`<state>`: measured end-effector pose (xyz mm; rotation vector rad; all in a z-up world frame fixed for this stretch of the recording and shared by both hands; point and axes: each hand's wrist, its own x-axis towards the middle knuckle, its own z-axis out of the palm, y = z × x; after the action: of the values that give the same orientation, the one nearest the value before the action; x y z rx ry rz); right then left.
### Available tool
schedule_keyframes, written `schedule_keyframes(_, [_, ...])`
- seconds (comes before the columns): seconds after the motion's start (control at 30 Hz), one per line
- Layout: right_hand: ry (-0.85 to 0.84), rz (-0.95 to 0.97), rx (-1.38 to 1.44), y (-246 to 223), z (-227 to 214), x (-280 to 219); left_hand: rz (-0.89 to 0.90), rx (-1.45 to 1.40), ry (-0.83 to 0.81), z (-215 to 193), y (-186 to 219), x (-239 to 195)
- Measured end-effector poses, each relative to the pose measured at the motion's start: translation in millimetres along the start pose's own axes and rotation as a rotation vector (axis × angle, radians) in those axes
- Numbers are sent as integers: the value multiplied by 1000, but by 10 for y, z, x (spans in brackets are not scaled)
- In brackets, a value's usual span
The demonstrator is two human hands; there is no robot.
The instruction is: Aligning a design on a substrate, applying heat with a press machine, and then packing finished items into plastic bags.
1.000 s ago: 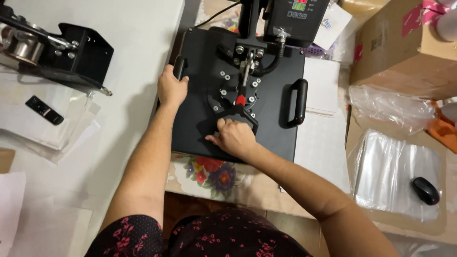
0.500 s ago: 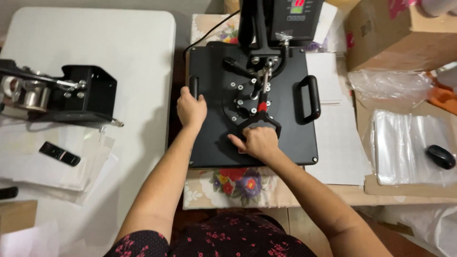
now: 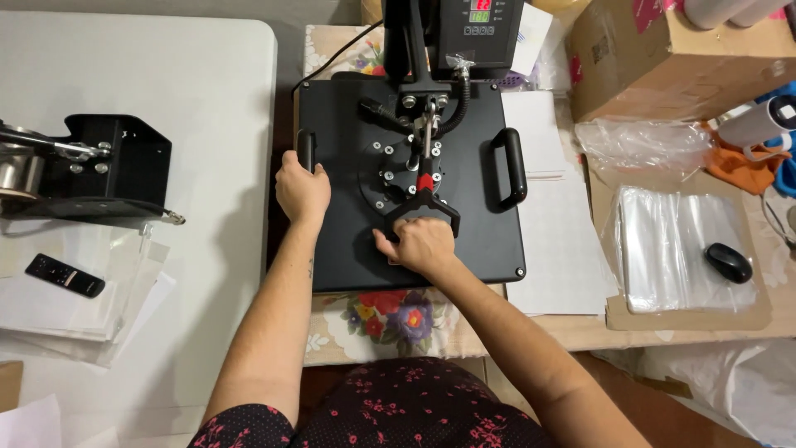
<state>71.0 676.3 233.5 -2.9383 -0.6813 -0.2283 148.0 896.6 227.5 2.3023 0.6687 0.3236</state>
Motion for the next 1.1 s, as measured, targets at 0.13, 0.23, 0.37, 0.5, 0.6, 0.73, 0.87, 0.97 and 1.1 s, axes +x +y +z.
schedule_keyframes(0.13, [-20, -6, 16, -31, -15, -22, -49, -33, 1, -6, -38, -3])
schedule_keyframes(0.23, [-31, 2, 39, -21, -43, -5, -89, -112, -15, 20, -50, 29])
schedule_keyframes(0.37, [-92, -9, 69, -12, -85, -7, -126, -183, -35, 20, -62, 36])
schedule_keyframes(0.5, [-105, -13, 75, -16, -168, -4, -128, -175, -42, -23, -11, 34])
schedule_keyframes(0.6, [-124, -22, 101, -14, -199, -14, -150, -157, -58, -80, 58, -21])
schedule_keyframes(0.73, [-143, -2, 116, -12, -207, 5, -146, -139, -54, -68, 58, -12])
schedule_keyframes(0.87, [-167, 1, 160, -16, -226, 27, -164, -117, -65, -59, 51, 3])
schedule_keyframes(0.97, [-182, -14, 120, -71, -416, -58, -174, -108, -64, -56, 62, 1])
schedule_keyframes(1.1, [-271, -8, 37, -264, -1433, -308, -160, -111, -69, 6, -26, 48])
